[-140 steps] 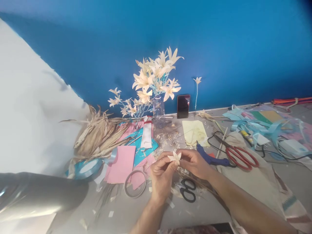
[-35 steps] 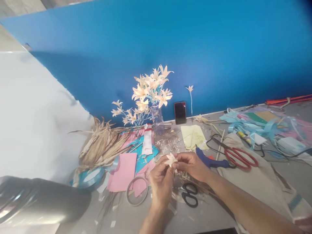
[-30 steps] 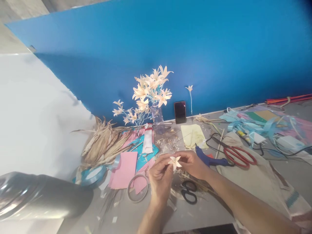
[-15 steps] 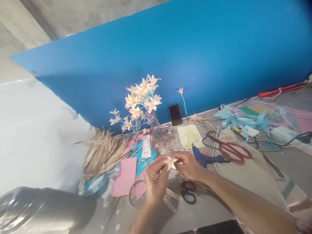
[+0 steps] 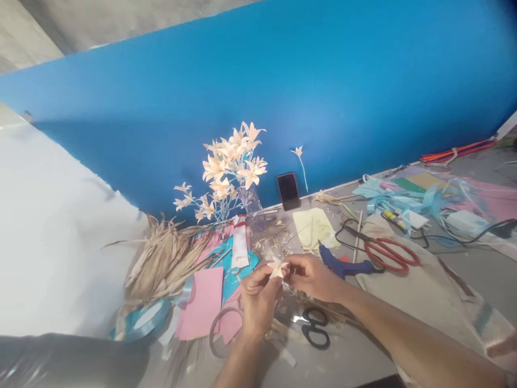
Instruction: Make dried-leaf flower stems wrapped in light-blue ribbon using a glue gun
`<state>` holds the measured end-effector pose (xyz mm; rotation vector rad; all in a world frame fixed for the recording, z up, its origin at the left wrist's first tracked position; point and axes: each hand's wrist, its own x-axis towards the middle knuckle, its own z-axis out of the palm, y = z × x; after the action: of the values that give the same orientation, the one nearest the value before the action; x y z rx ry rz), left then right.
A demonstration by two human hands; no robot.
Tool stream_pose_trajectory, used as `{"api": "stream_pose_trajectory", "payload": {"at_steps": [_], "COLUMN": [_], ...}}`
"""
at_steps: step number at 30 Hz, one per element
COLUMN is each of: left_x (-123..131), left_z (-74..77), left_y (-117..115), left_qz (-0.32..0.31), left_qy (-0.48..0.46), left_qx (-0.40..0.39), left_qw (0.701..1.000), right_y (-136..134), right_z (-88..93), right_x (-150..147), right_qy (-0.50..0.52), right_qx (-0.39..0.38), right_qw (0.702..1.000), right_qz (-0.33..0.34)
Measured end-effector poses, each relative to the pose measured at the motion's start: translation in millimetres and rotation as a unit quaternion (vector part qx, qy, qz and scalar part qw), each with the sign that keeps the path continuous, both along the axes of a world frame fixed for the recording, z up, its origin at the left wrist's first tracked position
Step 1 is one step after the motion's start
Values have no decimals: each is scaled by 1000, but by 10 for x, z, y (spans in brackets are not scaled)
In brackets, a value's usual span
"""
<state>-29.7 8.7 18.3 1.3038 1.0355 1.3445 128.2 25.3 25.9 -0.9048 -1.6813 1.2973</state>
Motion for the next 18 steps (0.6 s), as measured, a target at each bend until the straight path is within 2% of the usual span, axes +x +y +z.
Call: {"api": "stream_pose_trajectory", "payload": {"at_steps": [2,5,10,13,18], "left_x": [-21,-40,-44,-56,-89], "left_z": [-54,-102,-75,-69,-144], "left_y": [-3,-19,-52,-59,-46], "left_qz": [0,6,17,26,35], "left_qy": [9,37,79,84,92], "left_qx": [9,45,118,151,154], "left_qw": [1000,998,990,985,983], "right_y": [3,2,-7,-18,-22], "right_z": [-15,-44,-50,-61,-105], "right_x": [-7,-23,-24,-26,-37], "right_qy": [-21,-28,-42,-57,-69], "right_qx": [-3,0,-11,13,60], "right_qw": [1000,999,997,997,994], "right_qz": [5,-26,-57,-55,-53]}}
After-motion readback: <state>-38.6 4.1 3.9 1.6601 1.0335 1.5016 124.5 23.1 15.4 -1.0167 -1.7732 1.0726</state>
